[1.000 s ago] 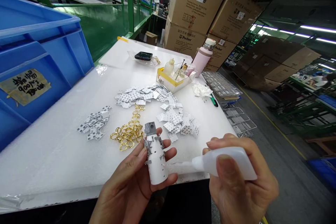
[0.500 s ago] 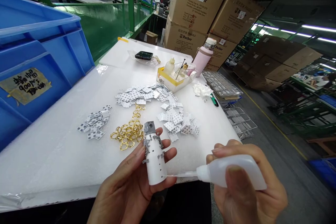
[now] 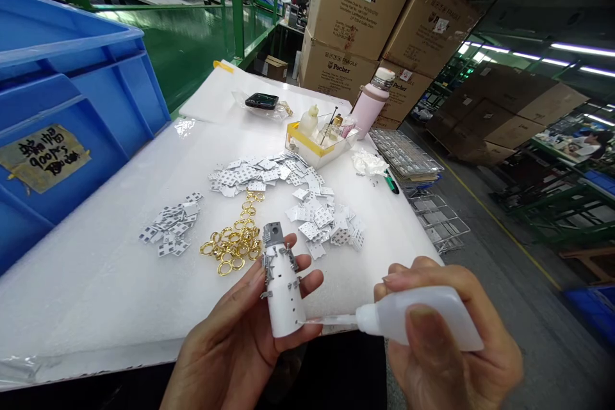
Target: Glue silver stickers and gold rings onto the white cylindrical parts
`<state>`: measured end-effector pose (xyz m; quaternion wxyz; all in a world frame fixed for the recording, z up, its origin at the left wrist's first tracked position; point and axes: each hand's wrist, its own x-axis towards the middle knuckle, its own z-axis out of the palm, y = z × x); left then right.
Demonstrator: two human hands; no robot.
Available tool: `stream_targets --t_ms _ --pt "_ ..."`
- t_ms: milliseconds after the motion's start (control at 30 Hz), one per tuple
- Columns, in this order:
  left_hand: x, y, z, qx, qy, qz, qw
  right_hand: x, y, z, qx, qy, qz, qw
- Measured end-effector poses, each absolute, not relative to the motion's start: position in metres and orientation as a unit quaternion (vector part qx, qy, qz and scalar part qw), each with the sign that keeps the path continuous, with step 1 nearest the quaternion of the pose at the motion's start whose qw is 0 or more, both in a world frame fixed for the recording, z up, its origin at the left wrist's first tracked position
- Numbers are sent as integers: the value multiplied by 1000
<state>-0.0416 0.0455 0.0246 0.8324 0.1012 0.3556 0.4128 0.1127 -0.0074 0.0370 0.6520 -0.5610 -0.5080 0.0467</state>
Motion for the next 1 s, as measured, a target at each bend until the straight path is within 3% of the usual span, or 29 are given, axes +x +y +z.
stream_targets --t_ms 200,300,400,500,767,1000 --pt "-42 46 26 110 359 415 829 113 0 41 -529 -437 111 719" --pt "-43 46 27 107 359 416 829 135 8 42 -479 -348 227 773" --pt "-43 48 28 106 365 418 825 177 16 32 -506 -319 342 725" --pt "-43 50 27 113 380 419 816 221 25 11 -615 -386 286 626" --pt "-39 53 24 151 414 422 792 282 56 -26 -743 -463 55 481" --pt "-31 58 40 117 437 415 790 249 34 -22 -711 -487 -151 483"
